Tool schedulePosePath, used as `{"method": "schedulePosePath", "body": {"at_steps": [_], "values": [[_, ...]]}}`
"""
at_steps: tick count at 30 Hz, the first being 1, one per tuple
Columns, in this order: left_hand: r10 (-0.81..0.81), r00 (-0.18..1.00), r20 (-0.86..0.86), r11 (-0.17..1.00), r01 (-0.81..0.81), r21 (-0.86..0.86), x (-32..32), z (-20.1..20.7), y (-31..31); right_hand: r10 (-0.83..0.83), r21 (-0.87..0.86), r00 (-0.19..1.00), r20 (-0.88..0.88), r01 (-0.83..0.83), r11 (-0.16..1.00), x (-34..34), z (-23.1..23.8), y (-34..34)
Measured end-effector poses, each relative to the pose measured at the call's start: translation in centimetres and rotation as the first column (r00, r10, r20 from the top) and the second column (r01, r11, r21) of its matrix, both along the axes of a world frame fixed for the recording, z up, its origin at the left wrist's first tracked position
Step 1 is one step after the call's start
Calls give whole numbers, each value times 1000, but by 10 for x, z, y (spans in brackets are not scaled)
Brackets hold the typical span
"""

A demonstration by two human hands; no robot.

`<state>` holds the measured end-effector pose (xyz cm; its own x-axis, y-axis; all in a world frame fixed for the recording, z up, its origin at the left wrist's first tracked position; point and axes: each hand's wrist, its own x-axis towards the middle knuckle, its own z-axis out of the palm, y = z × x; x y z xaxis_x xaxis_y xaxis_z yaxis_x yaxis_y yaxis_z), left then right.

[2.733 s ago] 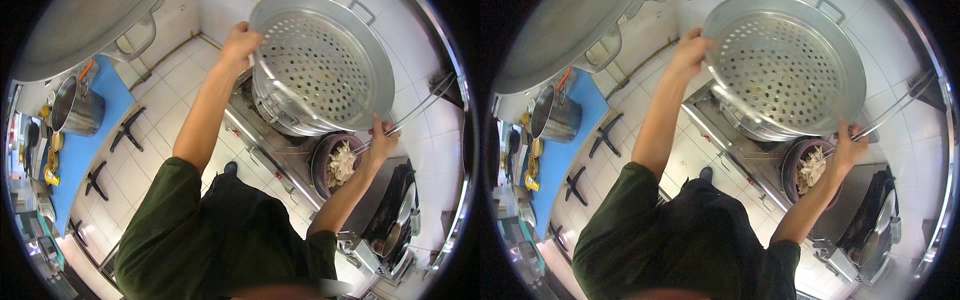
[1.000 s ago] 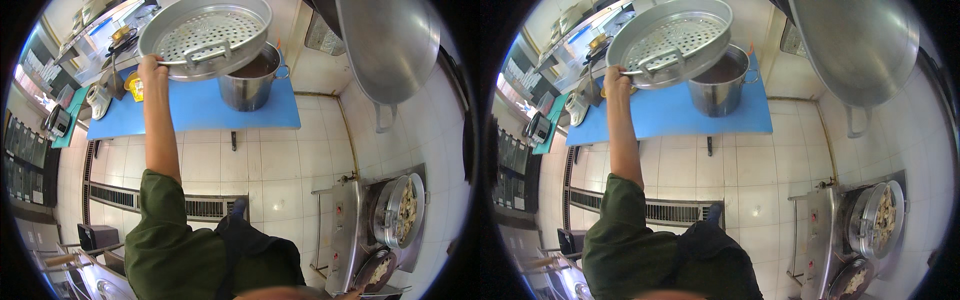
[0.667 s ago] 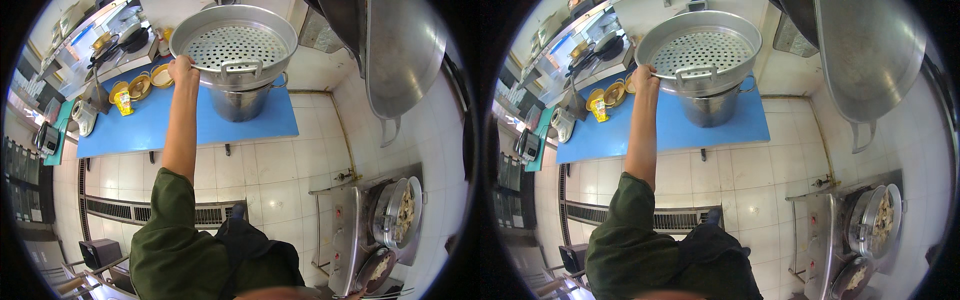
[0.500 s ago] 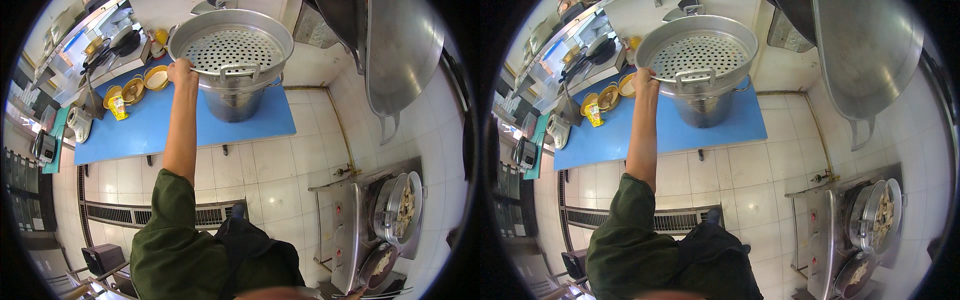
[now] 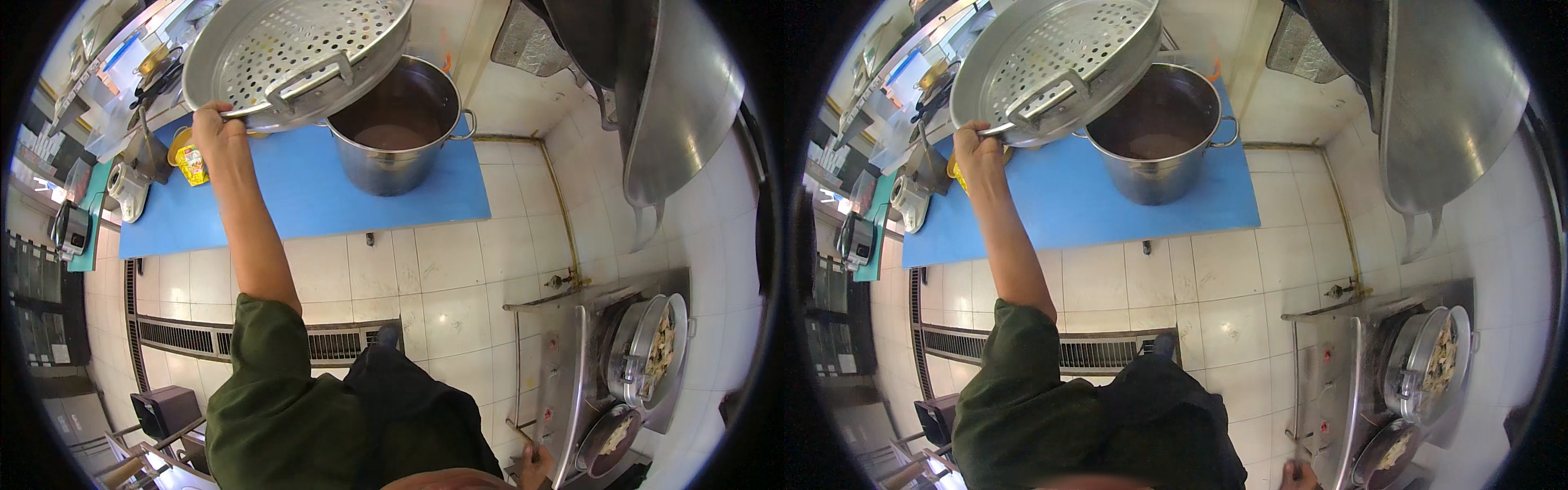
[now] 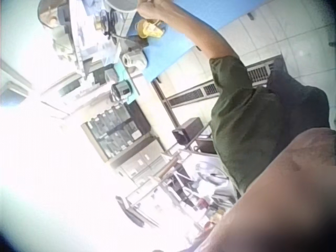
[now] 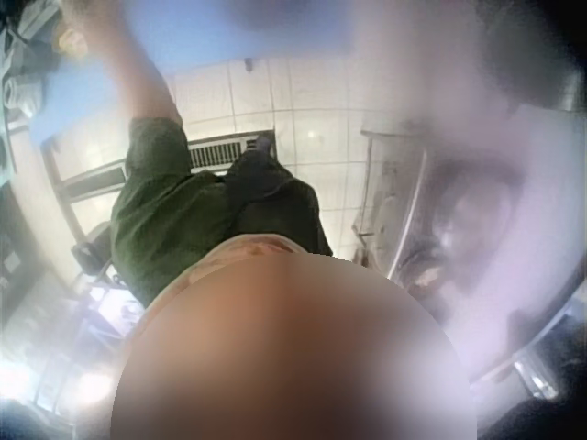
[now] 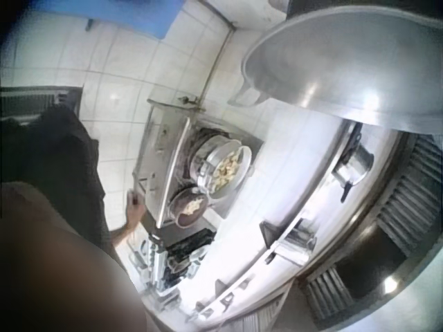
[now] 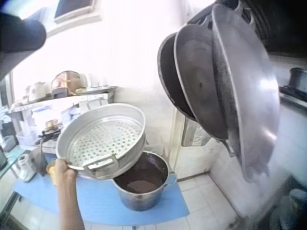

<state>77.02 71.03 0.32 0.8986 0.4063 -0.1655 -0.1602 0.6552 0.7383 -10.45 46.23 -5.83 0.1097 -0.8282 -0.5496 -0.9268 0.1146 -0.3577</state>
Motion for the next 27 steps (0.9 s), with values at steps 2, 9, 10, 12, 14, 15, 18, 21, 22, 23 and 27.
{"method": "schedulePosePath", "body": {"at_steps": [2,9,10,12,14,15,18,21,22,23,27], "values": [[8,990,138,961,-46,274,-20,-2,19,49,-267,831,555,122,956,89,-34,8],[3,996,-92,997,-10,-75,-24,29,54,830,-710,509,227,-497,499,404,59,-72],[9,994,-109,998,-16,-63,-26,32,57,867,-773,468,173,-482,414,449,71,-76],[13,992,-126,1000,-17,-26,-35,33,58,871,-818,473,-131,-548,174,537,87,-87],[-15,998,-62,993,8,-119,-43,39,55,847,-790,442,-295,-611,44,621,91,-93],[-29,999,-28,987,24,-160,-49,41,53,810,-704,436,-392,-709,41,666,91,-95],[3,1000,29,994,1,-110,-66,47,47,766,-657,360,-532,-746,-106,746,65,-97],[47,995,-90,990,-58,-130,-72,55,48,692,-573,292,-660,-792,-212,790,33,-105],[62,990,-124,989,-78,-124,-72,55,48,681,-522,246,-690,-821,-232,800,24,-108],[82,988,-128,988,-98,-120,-73,55,49,667,-450,195,-719,-861,-235,809,17,-109],[57,996,-69,992,-64,-104,-70,46,52,736,-410,77,-672,-866,-285,823,0,-111]]}}
